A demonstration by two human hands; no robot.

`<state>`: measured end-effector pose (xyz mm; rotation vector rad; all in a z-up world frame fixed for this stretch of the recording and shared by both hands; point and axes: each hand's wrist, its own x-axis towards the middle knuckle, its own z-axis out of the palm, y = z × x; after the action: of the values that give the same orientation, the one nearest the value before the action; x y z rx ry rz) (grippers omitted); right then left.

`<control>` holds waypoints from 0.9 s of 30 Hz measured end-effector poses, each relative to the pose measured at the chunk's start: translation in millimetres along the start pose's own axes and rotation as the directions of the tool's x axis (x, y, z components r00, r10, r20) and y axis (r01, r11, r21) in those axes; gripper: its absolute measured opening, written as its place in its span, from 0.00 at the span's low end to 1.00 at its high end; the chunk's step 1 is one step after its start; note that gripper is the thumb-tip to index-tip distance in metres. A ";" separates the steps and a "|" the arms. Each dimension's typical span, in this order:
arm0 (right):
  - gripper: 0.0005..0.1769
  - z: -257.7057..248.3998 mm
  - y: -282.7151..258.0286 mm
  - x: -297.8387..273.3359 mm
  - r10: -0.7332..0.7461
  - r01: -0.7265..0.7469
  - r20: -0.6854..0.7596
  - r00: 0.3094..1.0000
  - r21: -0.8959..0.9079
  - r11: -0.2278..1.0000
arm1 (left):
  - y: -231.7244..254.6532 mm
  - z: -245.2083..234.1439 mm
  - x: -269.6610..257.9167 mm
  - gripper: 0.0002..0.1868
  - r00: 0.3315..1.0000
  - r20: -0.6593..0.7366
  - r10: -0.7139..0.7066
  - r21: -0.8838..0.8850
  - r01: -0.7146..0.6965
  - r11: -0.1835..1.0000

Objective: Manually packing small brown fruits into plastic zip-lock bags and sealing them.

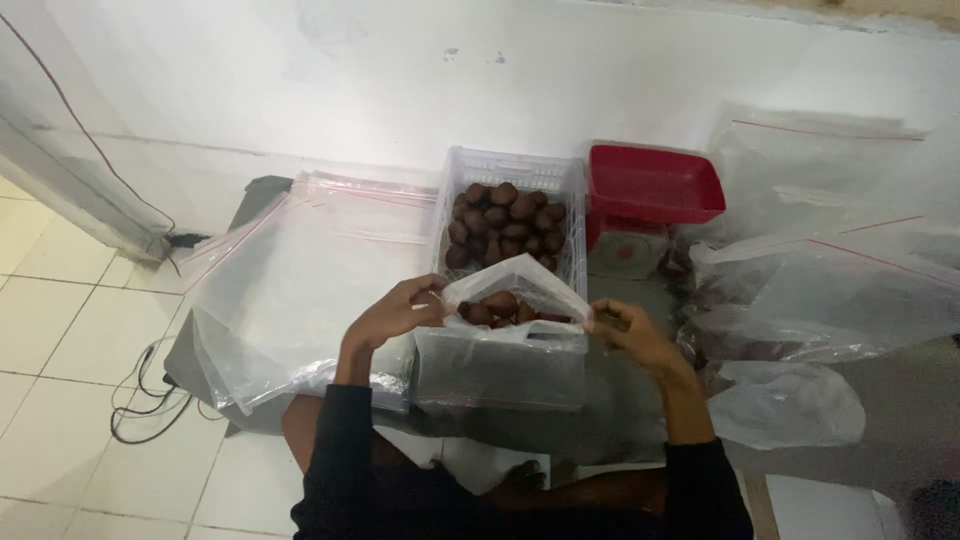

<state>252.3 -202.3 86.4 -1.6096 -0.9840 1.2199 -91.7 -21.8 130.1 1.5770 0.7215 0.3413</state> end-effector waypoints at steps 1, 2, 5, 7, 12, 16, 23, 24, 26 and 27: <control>0.21 0.7 -2.8 -5.0 0.000 0.000 0.000 1.000 -0.001 1.000 | -3.6 -5.1 -0.8 0.23 1.000 0.000 0.000 -0.001 0.000 1.000; 0.21 1.5 -5.7 -10.2 0.016 -0.016 -0.003 1.000 -0.029 0.999 | -7.3 -10.2 -1.8 0.21 0.998 0.056 0.026 0.046 -0.028 0.999; 0.18 5.6 3.2 -12.2 0.001 -0.002 -0.019 1.000 -0.064 0.998 | -12.3 -17.4 -3.6 0.19 0.991 0.122 0.059 0.137 -0.076 0.988; 0.15 10.9 6.4 -12.4 -0.026 0.023 -0.032 0.999 -0.068 0.997 | -12.0 -14.7 -4.0 0.19 0.989 0.134 0.064 0.183 -0.088 0.979; 0.18 24.0 10.3 -9.5 -0.137 0.120 -0.099 0.986 -0.167 0.979 | -26.2 -3.7 8.6 0.22 0.987 0.117 0.111 0.269 -0.139 0.953; 0.20 35.3 -13.7 -13.6 -0.200 0.162 -0.107 0.974 -0.289 0.943 | -55.9 -1.3 30.5 0.22 0.990 0.050 0.132 0.260 -0.140 0.955; 0.11 33.5 -5.2 10.3 -0.313 0.150 -0.353 0.882 -0.420 0.895 | -59.3 -3.3 41.6 0.13 0.912 -0.328 0.245 0.453 -0.076 0.888; 0.10 33.6 -9.6 9.2 -0.346 0.142 -0.373 0.861 -0.477 0.867 | -61.8 -4.4 42.8 0.11 0.881 -0.406 0.243 0.445 -0.042 0.895; 0.10 29.0 -1.3 13.4 -0.380 0.143 -0.377 0.845 -0.524 0.839 | -64.3 -6.1 41.9 0.11 0.862 -0.451 0.233 0.438 -0.014 0.899; 0.10 25.9 2.5 15.6 -0.414 0.143 -0.379 0.828 -0.571 0.808 | -65.5 -6.5 41.9 0.11 0.840 -0.495 0.223 0.428 0.013 0.904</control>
<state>230.5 -184.0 75.7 -1.9573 -1.2254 0.2899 -80.1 9.3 59.4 1.9578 1.2018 0.7760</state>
